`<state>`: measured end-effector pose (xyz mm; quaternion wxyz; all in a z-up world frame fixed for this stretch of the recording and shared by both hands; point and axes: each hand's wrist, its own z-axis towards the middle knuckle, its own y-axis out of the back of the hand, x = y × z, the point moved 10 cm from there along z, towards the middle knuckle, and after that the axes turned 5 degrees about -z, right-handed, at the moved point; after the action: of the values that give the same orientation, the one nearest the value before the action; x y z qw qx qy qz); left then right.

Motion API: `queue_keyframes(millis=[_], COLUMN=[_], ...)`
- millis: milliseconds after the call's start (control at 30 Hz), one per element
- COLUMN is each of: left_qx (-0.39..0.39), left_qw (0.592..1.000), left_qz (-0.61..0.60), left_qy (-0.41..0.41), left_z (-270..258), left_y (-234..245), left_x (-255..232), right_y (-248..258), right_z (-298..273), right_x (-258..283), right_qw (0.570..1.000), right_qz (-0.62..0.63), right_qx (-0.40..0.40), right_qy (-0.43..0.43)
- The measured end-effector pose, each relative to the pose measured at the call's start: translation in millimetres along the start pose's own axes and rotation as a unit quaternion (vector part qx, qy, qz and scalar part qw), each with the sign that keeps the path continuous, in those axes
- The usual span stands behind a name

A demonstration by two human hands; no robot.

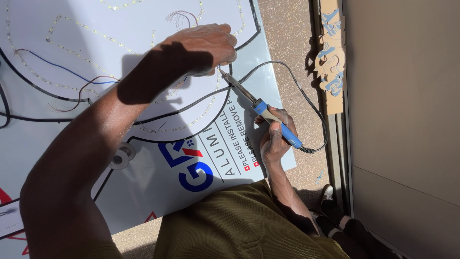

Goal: The person uses a soldering iron to connect wires on a large white board featuring cut-out letters and LED strips. They hold the soldering iron in their right hand and manipulate the wires with their left hand, moving along the board to solder different connection points.

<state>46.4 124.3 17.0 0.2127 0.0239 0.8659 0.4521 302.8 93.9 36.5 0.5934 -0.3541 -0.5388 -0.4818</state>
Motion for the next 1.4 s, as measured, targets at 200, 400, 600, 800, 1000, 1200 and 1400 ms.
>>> queue_keyframes(millis=[200, 400, 600, 800, 1000, 1200, 1400], left_qx=[0.004, 0.01, 0.016, 0.008, 0.015, 0.017, 0.003], left_qw=[1.0, 1.0, 1.0, 1.0, 1.0, 0.999, 0.999], left_qz=[0.014, 0.01, 0.015, 0.005, 0.011, -0.008, 0.004], left_qy=[-0.005, 0.005, 0.008, 0.012, 0.021, 0.045, 0.047], left_z=[0.7, -1.9, -0.5, 1.2, 4.3, 7.0, 13.4], left_y=[-4.8, 0.3, 1.7, -0.5, -0.5, -1.1, 0.6], left_x=[-1.6, -3.8, -5.6, -3.5, -3.1, -2.5, -1.6], right_y=[-0.4, 0.0, -1.6, -1.5, -3.1, -2.8, -3.3], right_z=[-1.6, -0.6, -1.9, -3.3, -2.5, -5.1, -3.5], right_x=[-1.5, 1.3, 2.1, 3.0, 12.5, 4.4, 11.9], right_qw=[1.0, 1.0, 1.0, 1.0, 0.998, 0.999, 0.998], right_qz=[0.019, -0.018, 0.002, 0.005, -0.044, 0.0, -0.003], right_qx=[0.002, 0.004, 0.002, 0.003, 0.012, 0.012, 0.001], right_qy=[-0.006, 0.007, 0.01, 0.016, 0.049, 0.042, 0.055])
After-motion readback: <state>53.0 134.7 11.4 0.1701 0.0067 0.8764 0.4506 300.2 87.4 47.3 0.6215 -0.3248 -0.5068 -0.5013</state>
